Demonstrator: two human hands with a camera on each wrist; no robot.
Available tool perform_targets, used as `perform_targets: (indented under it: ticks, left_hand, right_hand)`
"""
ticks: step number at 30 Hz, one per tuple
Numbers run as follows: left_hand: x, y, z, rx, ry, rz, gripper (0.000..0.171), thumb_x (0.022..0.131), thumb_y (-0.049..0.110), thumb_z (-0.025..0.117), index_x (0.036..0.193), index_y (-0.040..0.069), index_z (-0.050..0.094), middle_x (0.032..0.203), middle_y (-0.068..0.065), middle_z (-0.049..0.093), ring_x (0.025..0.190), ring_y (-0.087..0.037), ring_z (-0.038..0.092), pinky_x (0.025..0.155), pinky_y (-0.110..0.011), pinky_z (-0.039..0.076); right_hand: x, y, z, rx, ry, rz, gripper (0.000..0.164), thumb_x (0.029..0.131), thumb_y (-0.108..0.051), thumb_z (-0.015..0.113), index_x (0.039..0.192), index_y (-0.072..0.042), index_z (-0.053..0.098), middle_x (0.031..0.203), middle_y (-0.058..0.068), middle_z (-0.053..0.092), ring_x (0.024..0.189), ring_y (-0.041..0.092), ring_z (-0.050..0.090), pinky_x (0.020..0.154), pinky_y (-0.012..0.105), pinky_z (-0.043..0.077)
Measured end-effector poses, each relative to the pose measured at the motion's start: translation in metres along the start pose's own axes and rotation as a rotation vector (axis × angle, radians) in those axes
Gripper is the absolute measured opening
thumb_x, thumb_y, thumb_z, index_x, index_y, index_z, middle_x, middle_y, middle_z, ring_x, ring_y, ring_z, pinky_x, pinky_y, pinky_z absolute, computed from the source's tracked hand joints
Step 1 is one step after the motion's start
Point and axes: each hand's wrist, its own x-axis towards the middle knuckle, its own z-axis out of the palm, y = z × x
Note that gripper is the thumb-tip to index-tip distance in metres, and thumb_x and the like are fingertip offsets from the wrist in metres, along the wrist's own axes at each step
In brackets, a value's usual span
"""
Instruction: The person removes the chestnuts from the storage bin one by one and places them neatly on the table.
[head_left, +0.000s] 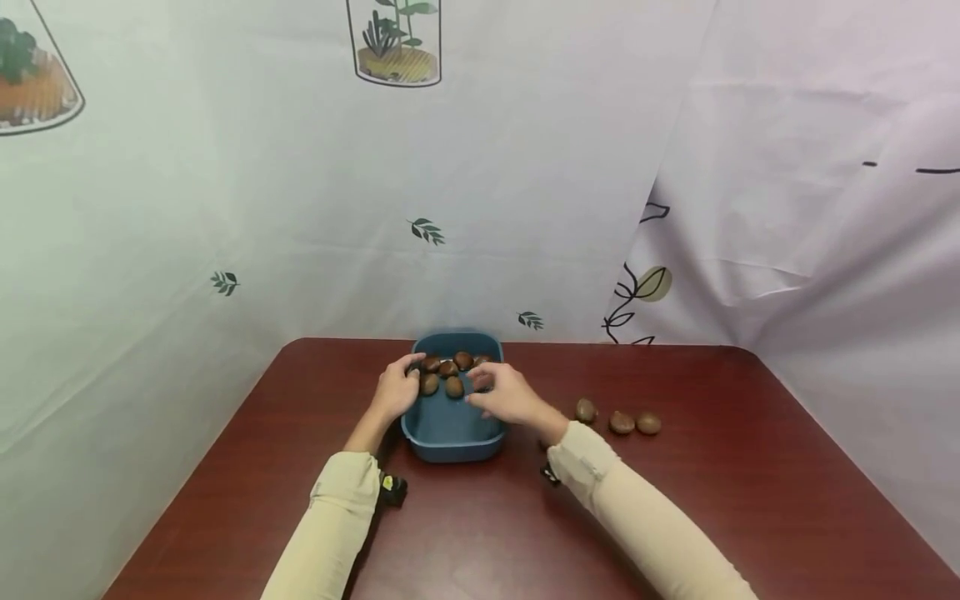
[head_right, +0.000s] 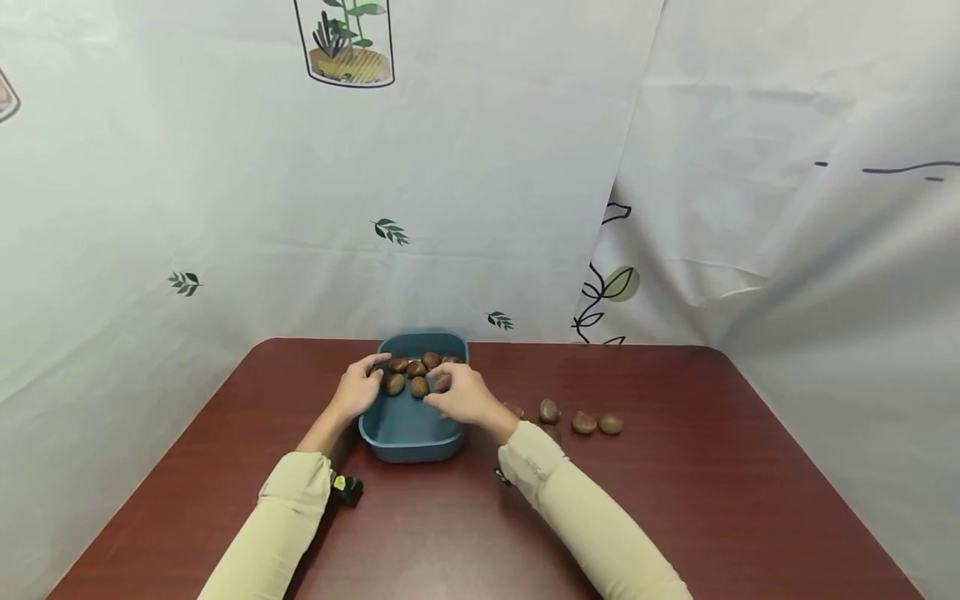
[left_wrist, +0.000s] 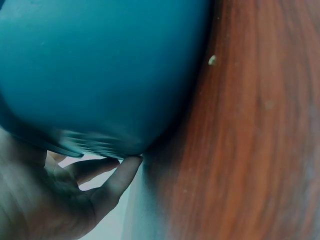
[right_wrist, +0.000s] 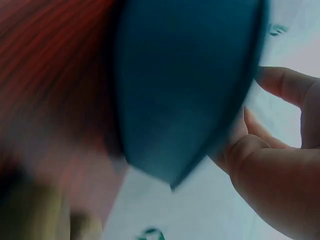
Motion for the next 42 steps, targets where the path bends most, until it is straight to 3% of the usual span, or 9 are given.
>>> perform_targets:
  ticks: [6, 10, 15, 21, 24, 28, 34, 39, 42]
  left_hand:
    - [-0.004, 0.001, 0.004, -0.037, -0.012, -0.016, 0.041, 0.104, 0.012, 0.039, 0.143, 0.010, 0.052, 0.114, -0.021, 0.062, 0.047, -0.015, 0.032, 0.058, -0.036, 0.038]
    - [-0.005, 0.001, 0.006, -0.030, -0.006, -0.017, 0.041, 0.104, 0.011, 0.040, 0.143, 0.010, 0.053, 0.115, -0.021, 0.061, 0.048, -0.015, 0.032, 0.061, -0.035, 0.038]
    - [-0.003, 0.002, 0.008, -0.036, -0.018, -0.004, 0.042, 0.104, 0.011, 0.039, 0.144, 0.009, 0.052, 0.117, -0.021, 0.060, 0.051, -0.016, 0.036, 0.061, -0.036, 0.038]
    - [-0.002, 0.004, 0.005, -0.049, -0.017, 0.000, 0.042, 0.104, 0.010, 0.039, 0.144, 0.009, 0.052, 0.132, -0.021, 0.057, 0.047, -0.015, 0.030, 0.060, -0.036, 0.037]
    - [-0.003, 0.003, 0.005, -0.049, -0.028, -0.007, 0.042, 0.104, 0.011, 0.039, 0.144, 0.009, 0.051, 0.131, -0.022, 0.057, 0.045, -0.014, 0.029, 0.056, -0.035, 0.037]
    - [-0.004, 0.002, 0.007, -0.045, -0.022, -0.014, 0.042, 0.104, 0.010, 0.039, 0.144, 0.009, 0.051, 0.116, -0.020, 0.061, 0.045, -0.013, 0.028, 0.054, -0.034, 0.036]
    - [-0.002, 0.002, 0.006, -0.024, -0.022, -0.008, 0.042, 0.103, 0.010, 0.039, 0.143, 0.008, 0.052, 0.114, -0.021, 0.061, 0.047, -0.014, 0.030, 0.056, -0.033, 0.036]
    - [0.001, 0.000, 0.003, -0.002, 0.011, -0.004, 0.042, 0.102, 0.011, 0.040, 0.142, 0.009, 0.054, 0.096, -0.020, 0.058, 0.049, -0.015, 0.030, 0.059, -0.035, 0.035]
    - [0.001, 0.000, 0.000, 0.007, 0.012, 0.002, 0.042, 0.102, 0.011, 0.039, 0.142, 0.008, 0.054, 0.108, -0.021, 0.061, 0.049, -0.015, 0.029, 0.061, -0.035, 0.035]
  right_hand:
    - [0.024, 0.000, 0.026, -0.122, -0.012, 0.103, 0.054, 0.091, -0.014, 0.071, 0.140, -0.003, 0.052, 0.127, 0.022, 0.058, 0.075, 0.029, 0.069, 0.065, 0.037, 0.055]
    - [0.034, 0.008, 0.038, -0.224, 0.040, 0.104, 0.052, 0.090, -0.015, 0.072, 0.137, -0.002, 0.055, 0.123, 0.019, 0.062, 0.087, 0.026, 0.065, 0.071, 0.036, 0.052]
    - [0.045, 0.014, 0.042, -0.270, 0.108, 0.124, 0.047, 0.089, -0.013, 0.073, 0.134, -0.005, 0.061, 0.125, 0.017, 0.063, 0.088, 0.027, 0.068, 0.075, 0.038, 0.054]
    - [0.047, 0.012, 0.042, -0.288, 0.061, 0.078, 0.038, 0.084, -0.011, 0.079, 0.121, -0.008, 0.070, 0.120, 0.011, 0.068, 0.110, 0.033, 0.060, 0.088, 0.041, 0.050]
    - [0.045, 0.010, 0.043, -0.258, -0.005, 0.041, 0.035, 0.082, -0.007, 0.080, 0.116, -0.004, 0.071, 0.118, 0.012, 0.069, 0.095, 0.026, 0.065, 0.081, 0.037, 0.052]
    - [0.041, 0.011, 0.042, -0.222, -0.072, 0.002, 0.035, 0.082, -0.006, 0.079, 0.115, -0.002, 0.070, 0.119, 0.012, 0.067, 0.082, 0.018, 0.064, 0.072, 0.031, 0.051]
    - [0.022, 0.001, 0.029, -0.089, -0.135, -0.037, 0.038, 0.084, -0.010, 0.079, 0.119, 0.000, 0.069, 0.120, 0.014, 0.066, 0.076, 0.025, 0.069, 0.062, 0.031, 0.056]
    - [0.002, -0.009, 0.012, -0.041, -0.142, -0.066, 0.038, 0.086, -0.019, 0.079, 0.121, -0.005, 0.070, 0.117, 0.009, 0.069, 0.072, 0.031, 0.070, 0.061, 0.032, 0.056]
    - [-0.014, -0.011, 0.000, -0.036, -0.134, -0.112, 0.037, 0.087, -0.021, 0.077, 0.121, -0.008, 0.071, 0.119, 0.007, 0.069, 0.074, 0.031, 0.070, 0.064, 0.033, 0.056]
